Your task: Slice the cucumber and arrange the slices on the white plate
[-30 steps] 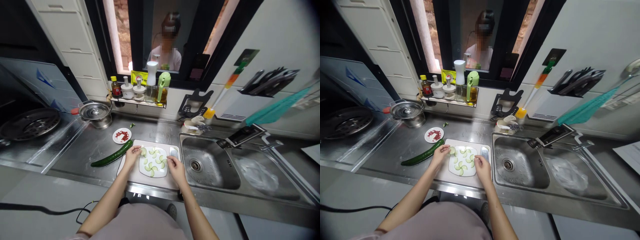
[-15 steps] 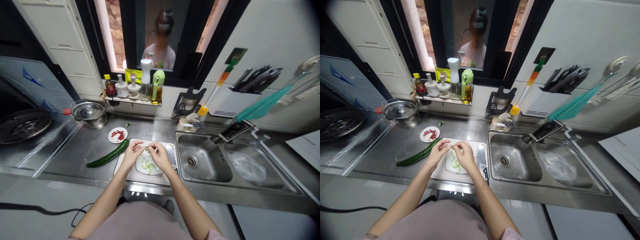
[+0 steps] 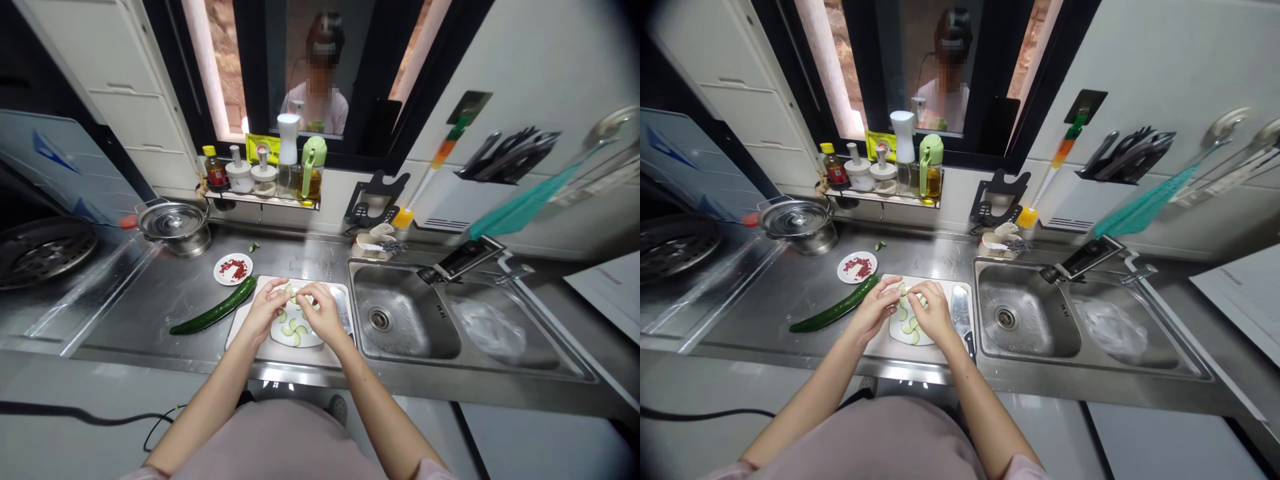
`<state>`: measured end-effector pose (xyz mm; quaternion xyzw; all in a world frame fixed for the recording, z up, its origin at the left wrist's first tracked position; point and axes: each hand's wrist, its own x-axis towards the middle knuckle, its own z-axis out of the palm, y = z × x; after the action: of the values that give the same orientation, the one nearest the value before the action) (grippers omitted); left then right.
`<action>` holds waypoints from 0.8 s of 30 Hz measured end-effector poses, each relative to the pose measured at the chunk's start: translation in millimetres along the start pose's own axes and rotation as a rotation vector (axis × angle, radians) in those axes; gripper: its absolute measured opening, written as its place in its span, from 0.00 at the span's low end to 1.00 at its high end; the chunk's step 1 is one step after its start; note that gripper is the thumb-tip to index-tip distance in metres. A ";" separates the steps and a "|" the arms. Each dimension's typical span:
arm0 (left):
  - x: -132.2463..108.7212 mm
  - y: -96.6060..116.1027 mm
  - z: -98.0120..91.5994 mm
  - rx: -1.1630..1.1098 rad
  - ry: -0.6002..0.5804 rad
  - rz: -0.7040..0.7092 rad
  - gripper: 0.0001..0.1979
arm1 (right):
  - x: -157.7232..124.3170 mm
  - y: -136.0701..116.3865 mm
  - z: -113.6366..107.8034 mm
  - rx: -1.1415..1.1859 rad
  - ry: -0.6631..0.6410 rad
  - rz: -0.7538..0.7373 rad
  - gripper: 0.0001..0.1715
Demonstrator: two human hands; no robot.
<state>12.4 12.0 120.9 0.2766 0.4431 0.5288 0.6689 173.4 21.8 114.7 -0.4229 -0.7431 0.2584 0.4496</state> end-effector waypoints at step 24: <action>42.2 -53.3 -59.0 0.335 0.242 0.173 0.17 | 15.5 77.8 43.2 0.080 -0.291 0.490 0.08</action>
<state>-13.1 31.1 36.7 0.3553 0.5763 0.5325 0.5080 162.2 74.5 42.2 -0.5303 -0.6647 0.4462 0.2789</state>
